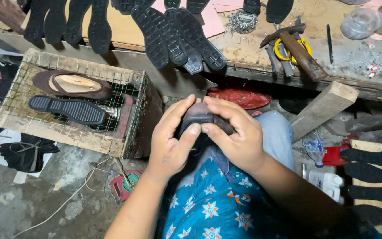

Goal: The person uses a curved metal tool to press and shape the sole and upper of a brown shoe held on their lap. They repeatedly run the tool along the edges and surface of the shoe, rotating it to access different areas.

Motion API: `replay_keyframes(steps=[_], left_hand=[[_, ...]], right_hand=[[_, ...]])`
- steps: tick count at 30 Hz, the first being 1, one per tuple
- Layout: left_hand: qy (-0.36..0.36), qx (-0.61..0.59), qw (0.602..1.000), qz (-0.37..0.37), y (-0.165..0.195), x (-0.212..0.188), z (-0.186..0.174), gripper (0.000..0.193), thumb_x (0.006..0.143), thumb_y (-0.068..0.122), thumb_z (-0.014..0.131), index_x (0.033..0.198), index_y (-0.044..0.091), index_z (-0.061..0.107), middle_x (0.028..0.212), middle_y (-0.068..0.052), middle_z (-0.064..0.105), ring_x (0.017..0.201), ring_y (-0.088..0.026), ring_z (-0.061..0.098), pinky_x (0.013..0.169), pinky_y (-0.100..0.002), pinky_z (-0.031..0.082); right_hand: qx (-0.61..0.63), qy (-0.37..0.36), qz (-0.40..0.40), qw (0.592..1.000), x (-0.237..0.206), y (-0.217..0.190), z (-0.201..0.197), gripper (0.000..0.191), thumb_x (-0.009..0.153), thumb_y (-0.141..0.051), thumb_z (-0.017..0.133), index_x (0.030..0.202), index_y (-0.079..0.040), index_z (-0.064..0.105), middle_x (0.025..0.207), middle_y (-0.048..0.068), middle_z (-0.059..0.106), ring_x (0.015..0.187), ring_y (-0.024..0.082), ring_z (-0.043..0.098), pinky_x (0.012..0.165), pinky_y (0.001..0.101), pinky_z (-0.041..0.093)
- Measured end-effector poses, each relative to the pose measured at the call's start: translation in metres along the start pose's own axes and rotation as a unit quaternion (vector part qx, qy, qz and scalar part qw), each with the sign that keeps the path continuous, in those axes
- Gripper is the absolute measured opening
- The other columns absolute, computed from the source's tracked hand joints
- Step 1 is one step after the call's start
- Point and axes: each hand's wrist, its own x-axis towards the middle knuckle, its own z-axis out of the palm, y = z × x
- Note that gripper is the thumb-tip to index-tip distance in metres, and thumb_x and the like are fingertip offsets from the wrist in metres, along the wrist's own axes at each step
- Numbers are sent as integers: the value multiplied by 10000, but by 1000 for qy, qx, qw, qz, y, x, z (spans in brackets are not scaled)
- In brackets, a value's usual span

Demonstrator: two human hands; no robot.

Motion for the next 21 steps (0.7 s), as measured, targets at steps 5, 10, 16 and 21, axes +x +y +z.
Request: replay_keyframes(steps=[5, 10, 16, 21], left_hand=[[23, -21, 999, -23, -1, 4, 1, 453, 1036, 175, 638, 1446, -1, 555, 1355, -153, 653, 1261, -245, 648, 1111, -349, 493], [48, 10, 998, -27, -3, 2, 6, 395, 1033, 195, 646, 1376, 6, 591, 1310, -147, 658, 1221, -244, 657, 1080, -346, 501], [61, 36, 997, 1, 0, 0, 10, 334, 1035, 188, 632, 1317, 10, 606, 1238, -141, 671, 1147, -250, 675, 1035, -346, 524], [80, 23, 996, -13, 2, -5, 13, 300, 1027, 183, 631, 1273, 11, 624, 1170, -133, 676, 1082, -242, 679, 991, -342, 535]], right_hand=[[-5, 2, -41, 999, 2, 4, 6, 321, 930, -23, 778, 1220, 24, 648, 1367, 219, 654, 1253, 296, 685, 1078, 374, 550], [-7, 13, -29, 999, 4, 6, 7, 222, 930, 1, 768, 1123, 18, 661, 1315, 212, 685, 1180, 280, 714, 1025, 354, 570], [-5, 4, -36, 999, 1, 7, 4, 205, 909, 12, 771, 1076, 16, 654, 1224, 195, 698, 1117, 257, 716, 972, 334, 576], [267, 12, 122, 956, -6, 10, 8, 375, 917, 96, 739, 1202, -14, 521, 1285, 148, 640, 1210, 184, 629, 1063, 348, 538]])
